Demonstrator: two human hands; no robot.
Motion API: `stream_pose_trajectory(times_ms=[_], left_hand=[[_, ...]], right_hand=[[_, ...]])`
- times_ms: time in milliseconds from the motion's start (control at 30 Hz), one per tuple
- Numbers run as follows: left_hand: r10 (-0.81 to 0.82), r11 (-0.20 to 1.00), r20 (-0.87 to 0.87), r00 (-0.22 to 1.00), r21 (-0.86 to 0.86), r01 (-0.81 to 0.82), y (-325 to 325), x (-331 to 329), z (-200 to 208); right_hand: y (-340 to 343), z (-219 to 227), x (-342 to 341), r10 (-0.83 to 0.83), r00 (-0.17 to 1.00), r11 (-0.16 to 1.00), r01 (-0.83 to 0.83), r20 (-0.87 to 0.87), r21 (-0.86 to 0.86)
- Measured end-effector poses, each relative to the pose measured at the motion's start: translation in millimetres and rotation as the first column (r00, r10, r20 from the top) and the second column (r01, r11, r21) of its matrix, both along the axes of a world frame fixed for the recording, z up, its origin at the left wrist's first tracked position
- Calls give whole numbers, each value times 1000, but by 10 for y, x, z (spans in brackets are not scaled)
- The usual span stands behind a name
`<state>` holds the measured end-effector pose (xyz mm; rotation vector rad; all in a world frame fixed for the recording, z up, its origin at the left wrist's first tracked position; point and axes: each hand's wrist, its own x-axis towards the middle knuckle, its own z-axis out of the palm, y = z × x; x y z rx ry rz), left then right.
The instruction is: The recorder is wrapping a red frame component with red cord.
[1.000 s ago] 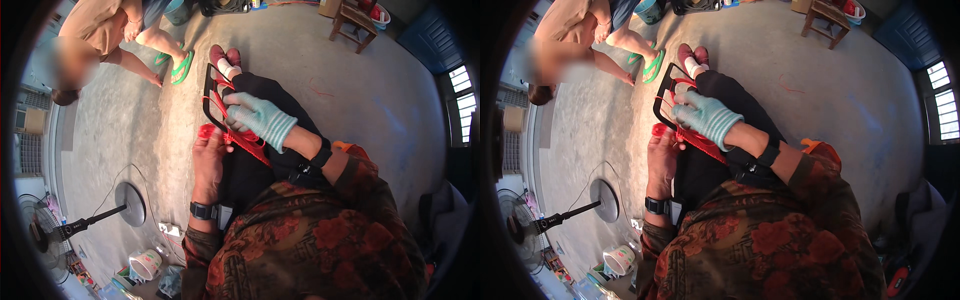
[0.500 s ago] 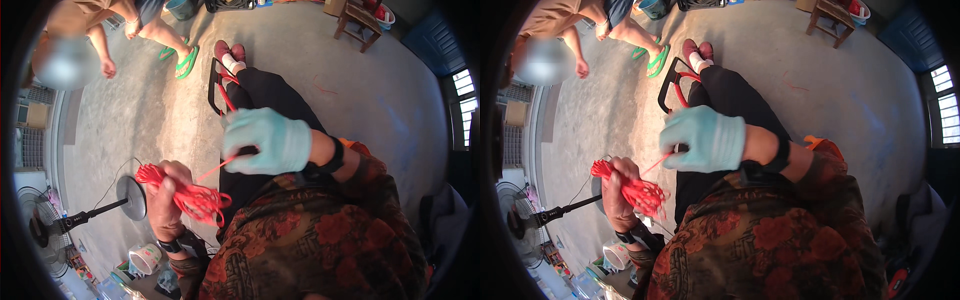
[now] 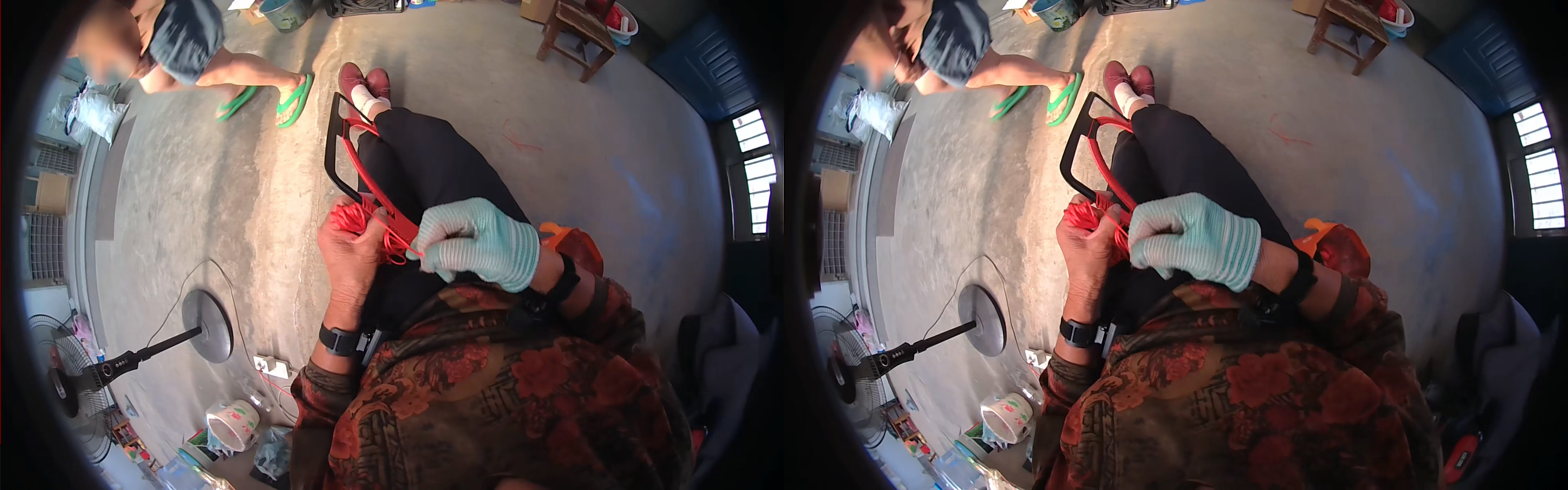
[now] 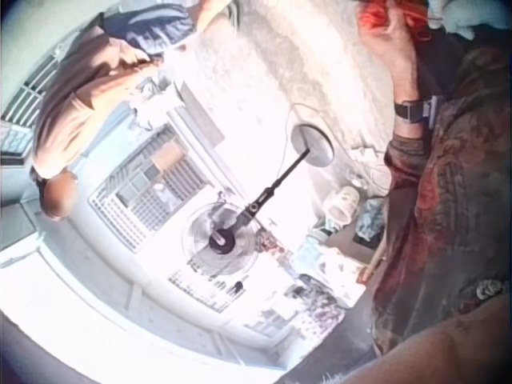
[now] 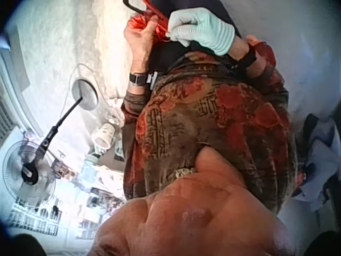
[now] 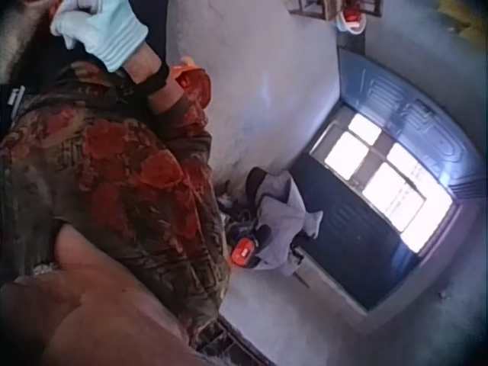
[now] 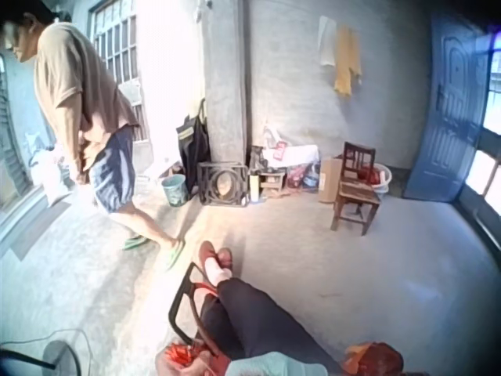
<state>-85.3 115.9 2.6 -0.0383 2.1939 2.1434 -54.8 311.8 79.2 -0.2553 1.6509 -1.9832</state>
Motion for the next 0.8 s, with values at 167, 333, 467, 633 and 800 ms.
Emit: stream_pose_trajectory(times_ms=[167,333,467,633,800], left_hand=[[-29,999,46,998,30,28,-132,4,7],[-14,959,-65,998,282,31,-538,136,407],[14,970,-437,899,-212,-119,-596,133,563],[-229,494,-635,738,-729,-474,-430,-61,342],[-86,682,-411,907,-688,-247,-194,-127,255]], right_hand=[[-6,131,13,-98,992,992,103,-77,67],[165,39,-306,-212,933,969,239,-292,60],[122,-332,-601,35,632,860,375,-774,345],[-282,-485,-694,325,658,530,468,-679,708],[-355,-647,-770,259,594,658,469,-762,589]])
